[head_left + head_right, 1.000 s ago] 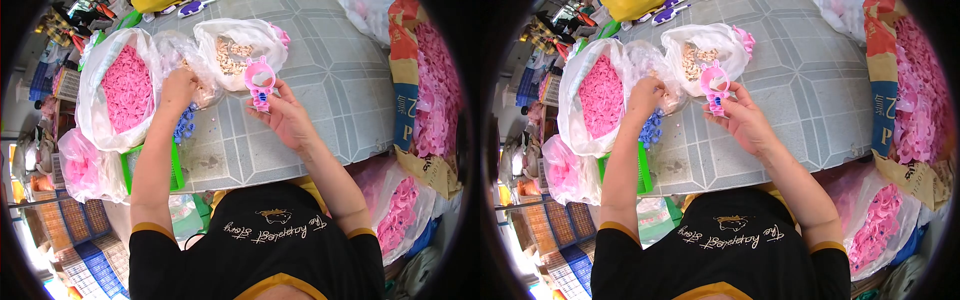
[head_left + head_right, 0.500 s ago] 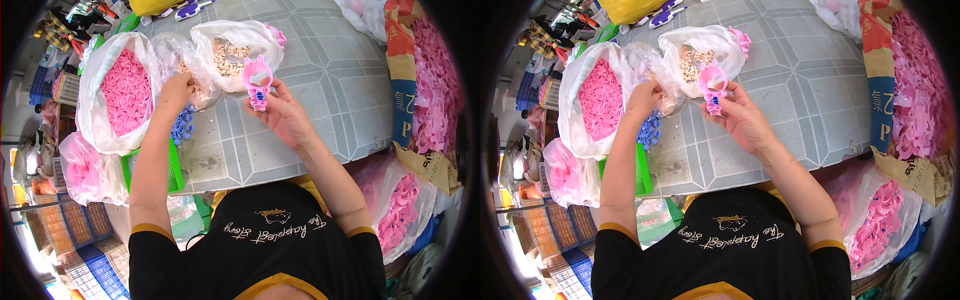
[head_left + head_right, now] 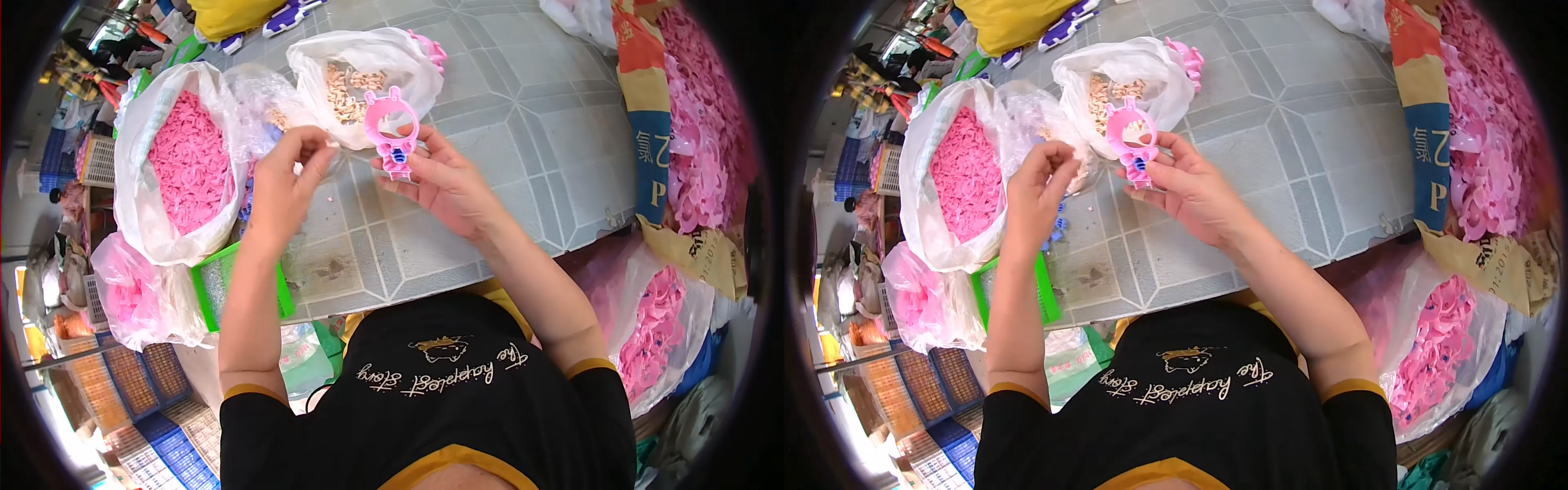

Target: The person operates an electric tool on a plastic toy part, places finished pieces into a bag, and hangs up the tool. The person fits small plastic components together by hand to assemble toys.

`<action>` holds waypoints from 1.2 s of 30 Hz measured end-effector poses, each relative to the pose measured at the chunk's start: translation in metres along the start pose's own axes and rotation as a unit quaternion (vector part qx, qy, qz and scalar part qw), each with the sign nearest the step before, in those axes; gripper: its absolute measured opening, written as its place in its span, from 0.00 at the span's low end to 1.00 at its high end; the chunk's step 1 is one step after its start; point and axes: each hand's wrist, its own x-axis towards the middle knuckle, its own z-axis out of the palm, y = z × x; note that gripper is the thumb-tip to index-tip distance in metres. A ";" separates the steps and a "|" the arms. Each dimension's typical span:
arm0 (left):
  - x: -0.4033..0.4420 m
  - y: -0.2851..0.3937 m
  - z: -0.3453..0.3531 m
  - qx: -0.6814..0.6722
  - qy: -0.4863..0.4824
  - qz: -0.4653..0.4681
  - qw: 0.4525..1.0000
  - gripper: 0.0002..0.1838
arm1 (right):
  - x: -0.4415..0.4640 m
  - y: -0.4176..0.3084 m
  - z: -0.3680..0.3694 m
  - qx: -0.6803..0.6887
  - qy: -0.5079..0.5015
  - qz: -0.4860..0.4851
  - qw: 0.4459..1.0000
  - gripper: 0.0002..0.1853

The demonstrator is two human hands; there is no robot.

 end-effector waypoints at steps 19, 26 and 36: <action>-0.007 0.037 0.037 0.082 0.014 0.135 0.987 0.08 | 0.001 0.006 0.002 -0.046 -0.013 -0.015 0.999 0.24; -0.003 0.047 0.040 0.052 0.025 0.093 0.994 0.10 | 0.002 0.006 -0.003 -0.029 -0.014 -0.010 0.999 0.26; -0.002 0.031 0.048 -0.004 0.033 0.087 0.996 0.06 | 0.004 0.009 -0.009 -0.019 -0.003 -0.026 0.999 0.19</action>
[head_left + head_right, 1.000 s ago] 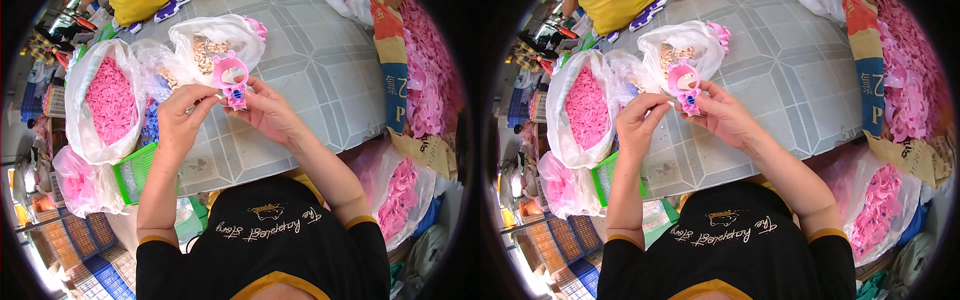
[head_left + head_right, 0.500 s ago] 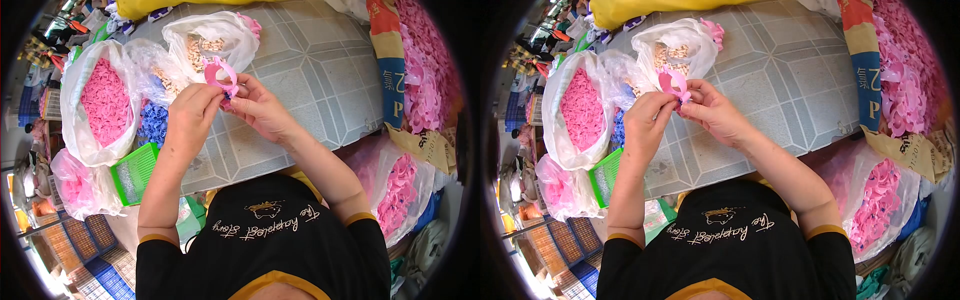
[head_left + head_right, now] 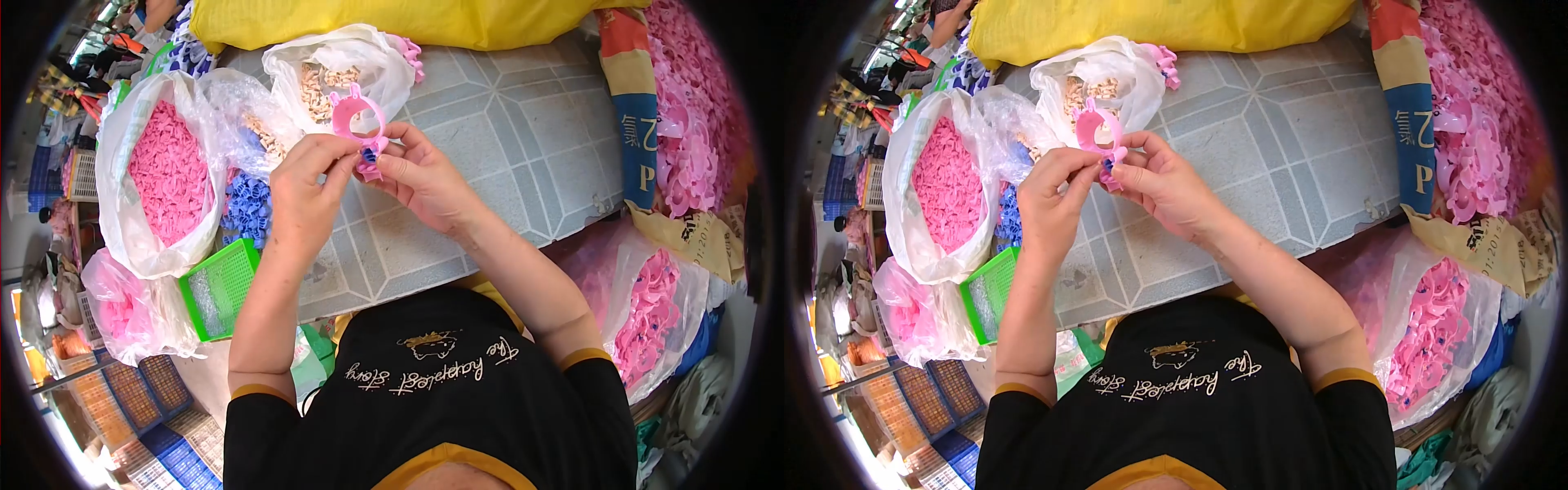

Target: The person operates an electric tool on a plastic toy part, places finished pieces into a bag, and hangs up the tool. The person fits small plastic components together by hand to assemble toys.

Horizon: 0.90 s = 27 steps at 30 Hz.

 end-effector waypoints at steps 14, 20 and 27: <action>0.069 -0.046 -0.013 0.091 0.103 0.014 0.990 0.11 | 0.002 -0.015 -0.002 0.059 0.123 -0.144 0.980 0.17; 0.089 -0.090 0.023 0.230 -0.139 -0.006 0.963 0.11 | 0.001 -0.018 -0.007 0.079 0.105 -0.140 0.981 0.17; 0.094 -0.102 0.030 0.204 -0.184 -0.031 0.961 0.10 | 0.003 -0.016 -0.011 0.092 0.109 -0.133 0.981 0.17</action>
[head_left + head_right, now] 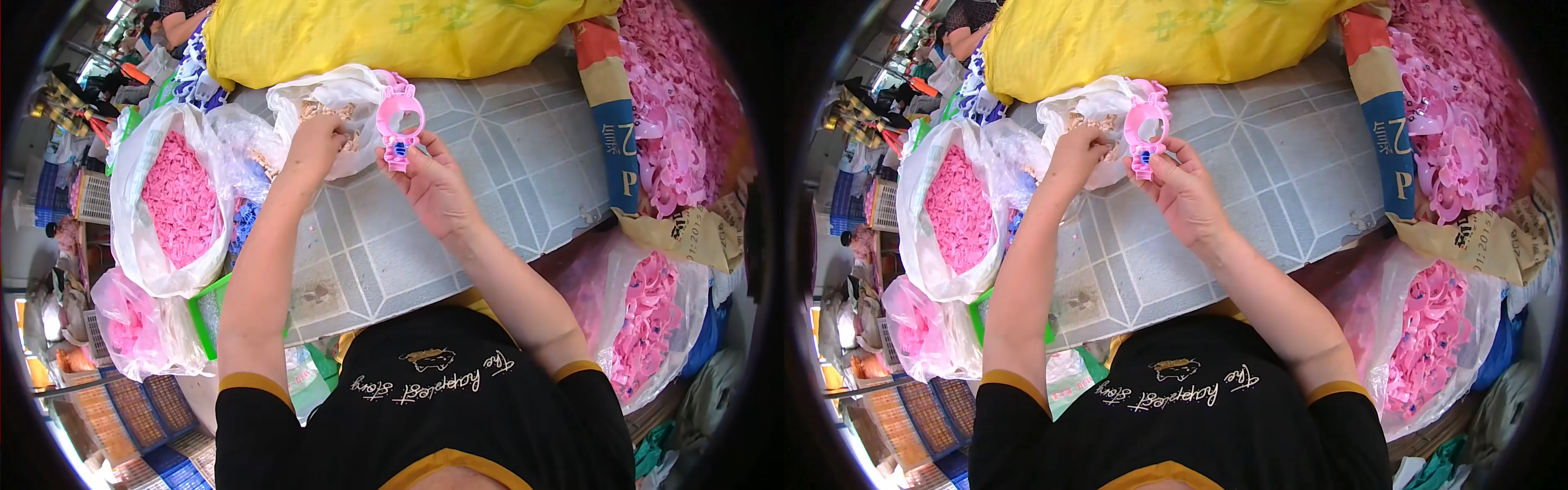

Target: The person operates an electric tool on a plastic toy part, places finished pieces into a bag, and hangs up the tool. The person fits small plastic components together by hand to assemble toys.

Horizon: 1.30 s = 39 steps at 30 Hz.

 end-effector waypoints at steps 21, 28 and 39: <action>-0.094 0.064 -0.056 -0.454 0.034 -0.087 0.886 0.15 | -0.006 -0.001 0.011 -0.006 -0.047 0.098 0.994 0.18; -0.107 0.087 -0.055 -0.207 0.213 0.072 0.952 0.09 | -0.006 0.003 0.014 -0.025 -0.076 0.146 0.986 0.21; -0.096 0.084 -0.050 -0.170 0.180 0.126 0.961 0.08 | -0.010 0.003 0.014 -0.062 -0.122 0.215 0.967 0.20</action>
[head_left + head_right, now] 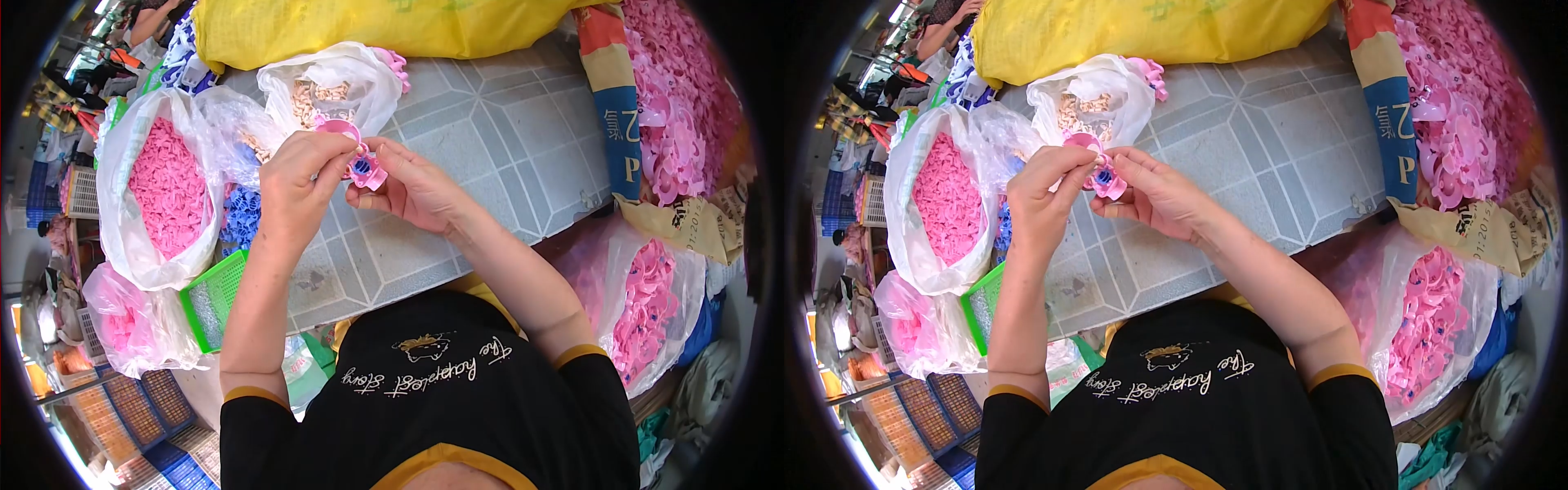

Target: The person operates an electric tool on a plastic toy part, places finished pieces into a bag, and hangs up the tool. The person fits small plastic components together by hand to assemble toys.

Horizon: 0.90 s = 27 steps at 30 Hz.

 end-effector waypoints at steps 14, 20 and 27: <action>0.004 0.004 -0.001 0.027 -0.082 0.010 0.996 0.05 | -0.001 0.001 -0.005 -0.077 0.014 0.024 0.997 0.24; 0.008 -0.003 -0.010 0.059 -0.144 0.108 0.982 0.09 | -0.003 0.001 -0.001 -0.083 0.034 0.014 0.996 0.19; -0.005 0.010 -0.032 0.090 -0.029 0.116 0.989 0.10 | -0.005 0.004 0.008 -0.120 0.038 0.044 0.991 0.17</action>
